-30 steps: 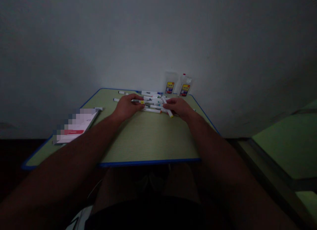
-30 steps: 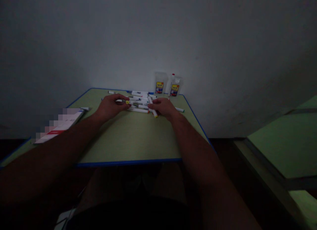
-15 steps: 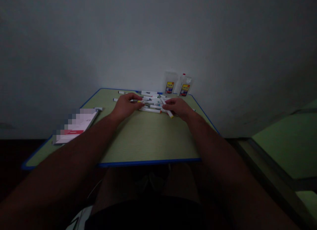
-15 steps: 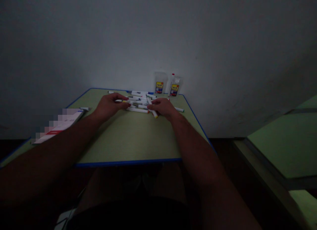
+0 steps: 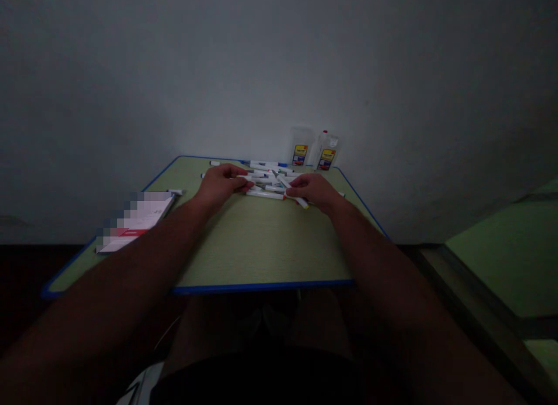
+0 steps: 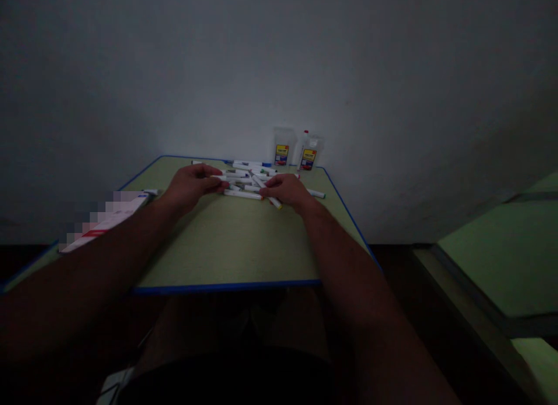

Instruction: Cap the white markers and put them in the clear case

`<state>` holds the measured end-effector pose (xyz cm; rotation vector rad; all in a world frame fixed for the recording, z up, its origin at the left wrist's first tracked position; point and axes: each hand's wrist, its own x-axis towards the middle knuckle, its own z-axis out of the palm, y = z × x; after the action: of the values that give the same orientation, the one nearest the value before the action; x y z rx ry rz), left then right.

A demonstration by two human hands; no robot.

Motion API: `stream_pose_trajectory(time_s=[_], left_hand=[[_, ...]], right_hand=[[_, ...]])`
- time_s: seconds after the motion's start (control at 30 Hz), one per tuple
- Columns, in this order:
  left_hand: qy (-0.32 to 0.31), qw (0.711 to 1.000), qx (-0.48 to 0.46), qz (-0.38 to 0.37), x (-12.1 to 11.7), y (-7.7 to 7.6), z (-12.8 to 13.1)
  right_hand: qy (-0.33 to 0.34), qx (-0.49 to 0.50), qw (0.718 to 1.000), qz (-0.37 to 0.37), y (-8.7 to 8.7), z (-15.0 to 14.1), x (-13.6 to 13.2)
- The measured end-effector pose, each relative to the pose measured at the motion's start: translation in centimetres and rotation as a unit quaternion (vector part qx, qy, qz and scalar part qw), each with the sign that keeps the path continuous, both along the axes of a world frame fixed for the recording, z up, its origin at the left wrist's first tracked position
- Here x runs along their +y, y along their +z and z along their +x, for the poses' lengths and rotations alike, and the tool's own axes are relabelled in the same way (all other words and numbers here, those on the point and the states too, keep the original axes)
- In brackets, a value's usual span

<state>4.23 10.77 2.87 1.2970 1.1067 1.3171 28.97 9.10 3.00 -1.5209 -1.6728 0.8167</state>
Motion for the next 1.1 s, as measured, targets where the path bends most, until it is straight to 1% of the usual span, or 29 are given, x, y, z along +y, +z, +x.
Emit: stream_pose_trajectory(time_s=[0.2,0.37,0.5,0.73,0.97,1.1], left_hand=[[0.002,1.0,-0.012,-0.017,-0.1,0.2,0.1],[0.001,1.0,0.003,-0.003,0.4,-0.3,-0.2],[-0.003,1.0,0.016,0.012,0.9,-0.7,-0.4],[-0.041,0.998,0.033,0.032,1.0,-1.2,-0.6],[-0.047,0.997,0.049,0.03,0.6,-1.1,-0.4],[-0.05,0.996,0.069,0.029,0.4,-1.0,-0.3]], right_hand=[[0.026,-0.018,0.999,0.011,0.5,-0.1,-0.6],[0.049,-0.028,0.998,0.02,0.6,0.0,-0.6],[0.054,-0.031,0.998,0.024,0.3,0.0,-0.4],[0.062,-0.025,0.998,0.021,0.3,-0.2,-0.5],[0.057,-0.057,0.996,0.024,0.4,-0.4,-0.6],[0.06,-0.06,0.996,0.031,0.3,-0.3,-0.5]])
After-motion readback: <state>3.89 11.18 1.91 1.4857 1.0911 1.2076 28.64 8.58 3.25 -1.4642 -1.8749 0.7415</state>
